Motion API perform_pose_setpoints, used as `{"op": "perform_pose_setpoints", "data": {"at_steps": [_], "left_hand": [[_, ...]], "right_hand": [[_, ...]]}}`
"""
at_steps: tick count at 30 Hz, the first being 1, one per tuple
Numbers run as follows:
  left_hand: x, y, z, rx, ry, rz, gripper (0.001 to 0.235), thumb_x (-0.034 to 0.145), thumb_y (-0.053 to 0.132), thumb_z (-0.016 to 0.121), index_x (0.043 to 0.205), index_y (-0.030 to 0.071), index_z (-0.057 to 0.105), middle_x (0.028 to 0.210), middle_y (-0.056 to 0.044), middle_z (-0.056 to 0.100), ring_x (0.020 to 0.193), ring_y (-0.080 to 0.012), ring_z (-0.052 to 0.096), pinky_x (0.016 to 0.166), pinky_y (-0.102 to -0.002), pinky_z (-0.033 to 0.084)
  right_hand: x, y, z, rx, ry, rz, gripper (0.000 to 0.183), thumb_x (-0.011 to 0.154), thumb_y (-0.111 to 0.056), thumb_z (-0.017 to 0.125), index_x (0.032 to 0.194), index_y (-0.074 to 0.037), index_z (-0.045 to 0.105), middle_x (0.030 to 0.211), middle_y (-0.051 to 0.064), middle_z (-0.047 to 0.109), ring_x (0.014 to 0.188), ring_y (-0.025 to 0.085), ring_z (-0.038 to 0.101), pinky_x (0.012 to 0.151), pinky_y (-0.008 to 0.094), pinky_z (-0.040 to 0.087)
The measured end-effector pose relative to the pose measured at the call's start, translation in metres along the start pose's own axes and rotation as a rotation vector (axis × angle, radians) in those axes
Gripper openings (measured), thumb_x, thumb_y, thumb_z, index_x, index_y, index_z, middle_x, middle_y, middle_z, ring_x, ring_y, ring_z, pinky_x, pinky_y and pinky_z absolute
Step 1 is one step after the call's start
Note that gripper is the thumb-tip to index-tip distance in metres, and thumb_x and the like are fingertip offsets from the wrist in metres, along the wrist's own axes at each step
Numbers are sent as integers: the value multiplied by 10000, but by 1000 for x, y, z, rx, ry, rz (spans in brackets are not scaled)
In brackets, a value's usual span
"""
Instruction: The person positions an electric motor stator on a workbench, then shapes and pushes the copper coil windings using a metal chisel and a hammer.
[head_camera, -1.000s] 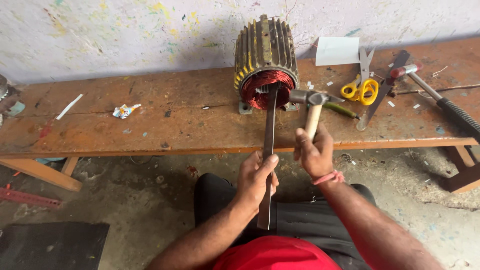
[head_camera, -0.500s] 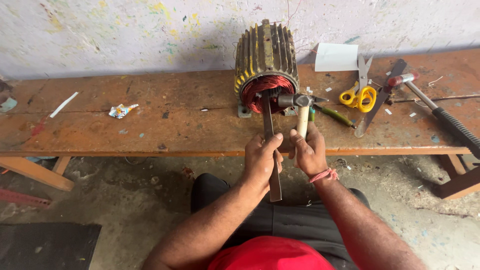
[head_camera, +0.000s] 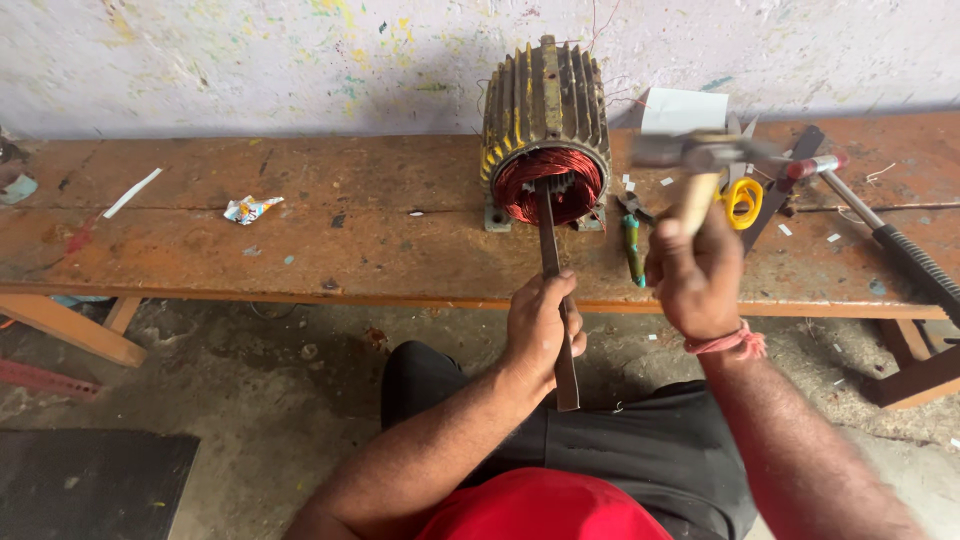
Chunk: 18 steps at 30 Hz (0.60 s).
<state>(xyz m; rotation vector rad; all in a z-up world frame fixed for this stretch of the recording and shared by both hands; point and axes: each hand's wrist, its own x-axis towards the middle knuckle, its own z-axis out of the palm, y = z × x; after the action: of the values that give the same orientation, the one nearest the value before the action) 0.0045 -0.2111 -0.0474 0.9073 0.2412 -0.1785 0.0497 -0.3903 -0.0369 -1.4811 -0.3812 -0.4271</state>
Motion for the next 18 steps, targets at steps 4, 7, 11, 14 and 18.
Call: {"op": "perform_pose_setpoints", "data": {"at_steps": [4,7,11,14,18], "left_hand": [[-2,3,-4,-62,5,-22,172,989,217,584,990,51,542,599,-2,457,433,-84,419,342,-258,343],[-4,2,-4,-38,-16,-10,138,975,197,581,979,69,530,589,7,442,426,-82,407,333,-260,344],[-12,0,-5,13,30,-7,138,981,194,602,966,79,527,610,14,443,445,-88,428,342,-273,356],[-16,3,-6,16,-2,6,166,998,205,600,940,81,506,622,12,438,457,-88,435,350,-273,370],[-21,0,-5,22,3,13,178,990,214,611,923,87,506,622,15,438,447,-88,428,350,-272,373]], "right_hand": [[7,1,-3,-650,-421,-176,252,1022,-273,646,1045,-25,604,747,44,579,622,132,550,566,308,437],[7,-13,-1,-595,-393,-10,264,1036,-249,658,955,-11,576,764,59,545,658,168,538,549,335,442],[10,-29,-2,-193,-93,181,248,1068,-253,596,1074,-7,559,748,31,560,616,186,519,533,366,419],[11,-19,7,-304,-84,-81,273,1087,-245,604,1098,21,542,818,34,576,684,186,544,580,369,443],[15,-14,4,-795,-378,-43,327,998,-273,696,897,11,570,736,48,580,601,170,567,572,365,462]]}}
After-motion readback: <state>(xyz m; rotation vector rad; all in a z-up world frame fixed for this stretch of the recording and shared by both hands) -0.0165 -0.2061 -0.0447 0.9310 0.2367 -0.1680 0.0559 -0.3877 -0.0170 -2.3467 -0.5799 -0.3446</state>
